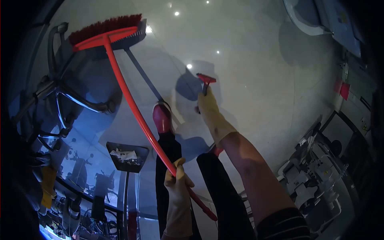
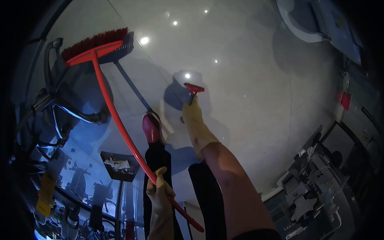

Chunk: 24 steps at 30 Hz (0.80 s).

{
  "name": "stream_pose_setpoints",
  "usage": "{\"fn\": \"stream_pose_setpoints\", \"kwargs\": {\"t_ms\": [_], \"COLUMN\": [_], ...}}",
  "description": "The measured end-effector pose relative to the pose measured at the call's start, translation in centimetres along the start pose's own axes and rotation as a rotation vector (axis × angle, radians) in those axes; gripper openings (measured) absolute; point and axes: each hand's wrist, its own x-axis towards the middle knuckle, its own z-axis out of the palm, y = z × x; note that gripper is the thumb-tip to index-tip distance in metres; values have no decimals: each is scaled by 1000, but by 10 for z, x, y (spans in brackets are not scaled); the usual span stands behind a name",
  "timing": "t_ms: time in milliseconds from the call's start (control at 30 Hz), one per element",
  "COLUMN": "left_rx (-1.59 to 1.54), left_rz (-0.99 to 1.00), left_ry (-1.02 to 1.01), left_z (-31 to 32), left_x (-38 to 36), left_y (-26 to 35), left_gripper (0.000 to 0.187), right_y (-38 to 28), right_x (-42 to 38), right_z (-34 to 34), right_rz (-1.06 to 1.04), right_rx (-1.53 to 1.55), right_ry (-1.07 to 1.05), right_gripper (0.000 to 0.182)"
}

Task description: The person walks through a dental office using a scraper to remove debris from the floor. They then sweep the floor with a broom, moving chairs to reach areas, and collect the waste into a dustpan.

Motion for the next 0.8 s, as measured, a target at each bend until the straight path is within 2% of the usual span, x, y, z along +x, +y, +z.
{"fn": "stream_pose_setpoints", "kwargs": {"t_ms": [67, 133, 167, 267, 300, 367, 400, 500, 600, 667, 733, 800], "left_rx": [15, 29, -9, -24, -34, -41, -54, -58, -101, -91, -78, -61], "left_rz": [36, -53, -8, 57, 59, 61, 68, 57, 23, -68, -97, -119], "left_ry": [15, 36, 20, 26, 24, 27, 31, 15, 1, 26, 38, 52], "left_z": [3, 2, 1, -1, 0, 3, 5, 5, 6, 7, 9, 11], "left_x": [5, 2, 4, 7, 6, 7, 9, 13, 18, 21, 22, 25], "left_y": [9, 15, 14, 11, 15, 28, 34, 47, 62, 72, 82, 91], "left_gripper": [36, 34, 32, 31, 31, 32, 32, 35, 36, 35, 35, 34], "right_y": [-14, -61, -85, -119, -119, -118, -113, -119, -160, -199, -245, -282], "right_x": [4, 32, 48, 89, 84, 44, 28, 12, 39, 56, 53, 61], "right_z": [14, 18, 15, 6, 9, 18, 20, 48, 83, 118, 139, 160], "right_rz": [43, 1, -9, -46, -54, -205, -186, -129, -151, -126, -321, -354], "right_rx": [-319, -261, -219, -142, -149, -437, -421, -593, -745, -837, -972, -964], "right_ry": [28, 57, 97, 24, 25, -43, -154, -152, -182, -187, -102, -27], "right_gripper": [36, 43, 50, 49, 49, 53, 62, 68, 61, 56, 57, 55]}}
